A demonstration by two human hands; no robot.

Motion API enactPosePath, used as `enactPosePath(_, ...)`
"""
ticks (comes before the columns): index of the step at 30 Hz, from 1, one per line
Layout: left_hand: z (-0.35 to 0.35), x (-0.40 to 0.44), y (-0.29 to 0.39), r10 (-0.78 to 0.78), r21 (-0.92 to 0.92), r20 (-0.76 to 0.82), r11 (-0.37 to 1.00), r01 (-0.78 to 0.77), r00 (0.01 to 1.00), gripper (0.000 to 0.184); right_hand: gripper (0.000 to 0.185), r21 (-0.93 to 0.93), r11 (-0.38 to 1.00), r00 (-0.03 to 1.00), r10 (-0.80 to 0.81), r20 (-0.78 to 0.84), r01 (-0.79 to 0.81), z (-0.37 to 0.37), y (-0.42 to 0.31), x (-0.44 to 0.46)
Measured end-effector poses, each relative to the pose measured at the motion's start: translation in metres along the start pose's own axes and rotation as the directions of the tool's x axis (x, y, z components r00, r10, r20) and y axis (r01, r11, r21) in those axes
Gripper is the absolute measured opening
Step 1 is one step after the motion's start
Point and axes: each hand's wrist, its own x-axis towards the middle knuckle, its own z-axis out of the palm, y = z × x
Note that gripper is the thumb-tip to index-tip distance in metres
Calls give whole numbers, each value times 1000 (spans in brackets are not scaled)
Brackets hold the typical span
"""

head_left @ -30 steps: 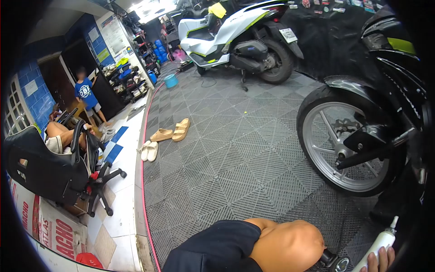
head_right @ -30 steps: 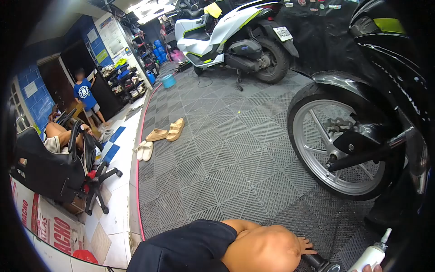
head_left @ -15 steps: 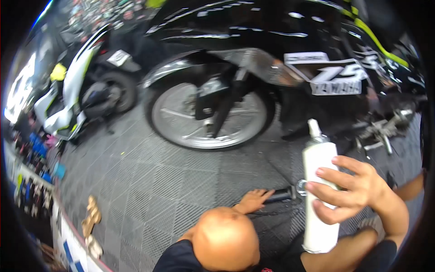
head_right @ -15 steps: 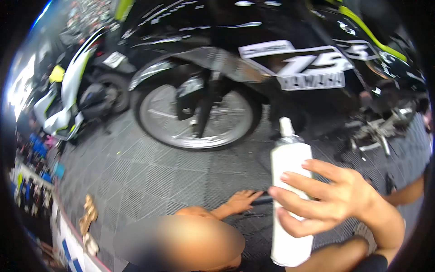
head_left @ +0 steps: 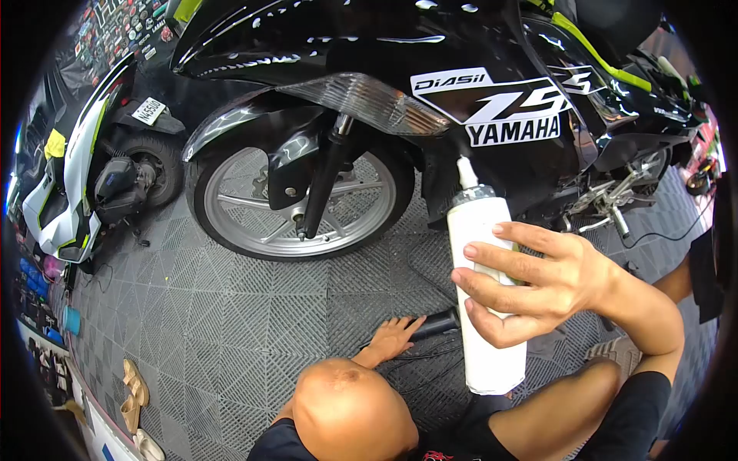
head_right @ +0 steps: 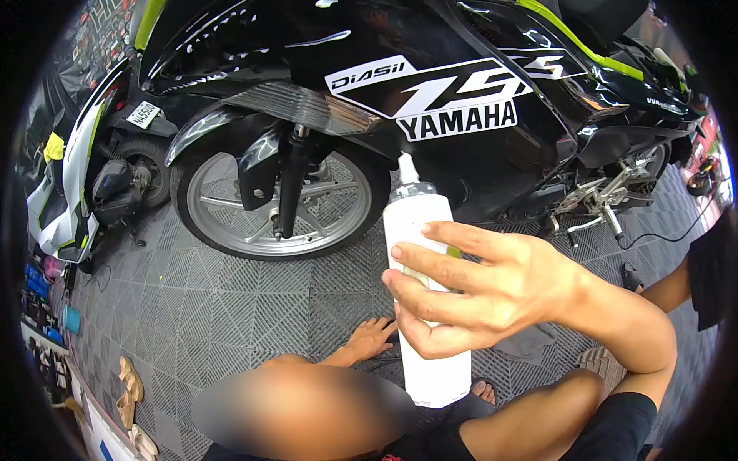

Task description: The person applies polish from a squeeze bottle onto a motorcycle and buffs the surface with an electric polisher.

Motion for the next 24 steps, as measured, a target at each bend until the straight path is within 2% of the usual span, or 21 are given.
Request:
enactPosePath(4, -4, 2, 1, -3, -22, 0, 1000, 3, 1000, 82, 11, -3, 999, 995, 51, 80, -51, -3, -9, -13)
enactPosePath(7, -1, 3, -1, 3, -29, -1, 1000, -3, 1000, 82, 22, 25, 997, 983, 66, 174, -71, 1, -14, -30)
enactPosePath(11, 0, 4, -2, 1, -48, 3, 999, -1, 1000, 83, 12, 45, 992, 974, 108, 198, -120, 24, -22, -54)
enactPosePath(16, 0, 4, -1, 1, -44, -1, 999, -1, 1000, 81, 16, 122, 983, 958, 102, 269, -139, 66, -32, -89)
enactPosePath(24, 1, 3, 1, 1, -12, -8, 1000, -1, 1000, 79, 19, 261, 964, 975, -7, 222, -52, 120, -49, -121)
